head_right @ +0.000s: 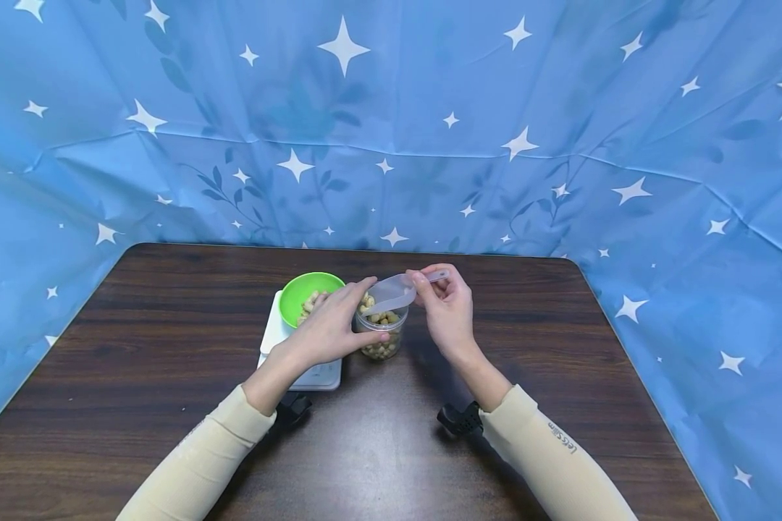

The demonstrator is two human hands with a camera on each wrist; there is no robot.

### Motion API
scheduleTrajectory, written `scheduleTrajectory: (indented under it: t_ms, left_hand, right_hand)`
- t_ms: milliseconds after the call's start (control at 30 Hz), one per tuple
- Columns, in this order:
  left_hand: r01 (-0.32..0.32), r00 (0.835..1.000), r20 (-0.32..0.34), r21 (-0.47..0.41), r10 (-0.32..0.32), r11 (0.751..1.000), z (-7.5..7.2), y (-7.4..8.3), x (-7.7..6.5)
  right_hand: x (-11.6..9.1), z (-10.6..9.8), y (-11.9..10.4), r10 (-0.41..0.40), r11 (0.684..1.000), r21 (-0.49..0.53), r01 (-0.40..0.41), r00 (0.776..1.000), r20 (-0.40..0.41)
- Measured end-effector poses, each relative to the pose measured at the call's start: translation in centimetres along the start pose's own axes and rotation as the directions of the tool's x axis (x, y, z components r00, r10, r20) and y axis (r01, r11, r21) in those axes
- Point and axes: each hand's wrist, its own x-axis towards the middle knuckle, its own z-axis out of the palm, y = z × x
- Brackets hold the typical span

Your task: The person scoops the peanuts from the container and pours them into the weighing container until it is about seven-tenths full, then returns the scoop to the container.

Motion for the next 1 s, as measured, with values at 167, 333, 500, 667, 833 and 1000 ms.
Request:
scheduleTrajectory:
  t_ms: [167, 333, 500, 667, 833, 1000]
  left_hand:
    - [0.004, 1.000, 0.001, 0.000, -0.004, 1.000, 0.03, -0.08, 0.01]
    - [0.005, 1.000, 0.011, 0.004, -0.005, 1.000, -0.08, -0.05, -0.02]
    - [0.005, 1.000, 0.014, 0.004, -0.005, 1.000, -0.08, -0.09, 0.04]
    - [0.005, 1.000, 0.017, 0.008, -0.005, 1.000, -0.16, -0.02, 0.02]
    - [0.005, 1.000, 0.018, 0.014, -0.005, 1.000, -0.19, 0.05, -0.01]
    - [0.004, 1.000, 0.016, 0.016, -0.004, 1.000, -0.11, 0.05, -0.02]
  right_hand:
    - [0.02, -0.03, 0.07, 0.006, 1.000, 0.021, -0.006, 1.000, -0.001]
    - [0.03, -0.02, 0.11, 0.003, 0.999, 0.034, -0.003, 1.000, -0.007]
    - [0.00, -0.02, 0.09, 0.004, 0.999, 0.046, -0.003, 1.000, -0.015]
    - [-0.14, 0.00, 0.05, 0.012, 0.998, 0.068, -0.010, 0.999, -0.030]
    - [-0.25, -0.04, 0.26, 0.043, 0.995, 0.092, -0.037, 0.997, -0.062]
    - [-0.32, -0.14, 0.52, 0.084, 0.989, 0.126, -0.072, 0.992, -0.096]
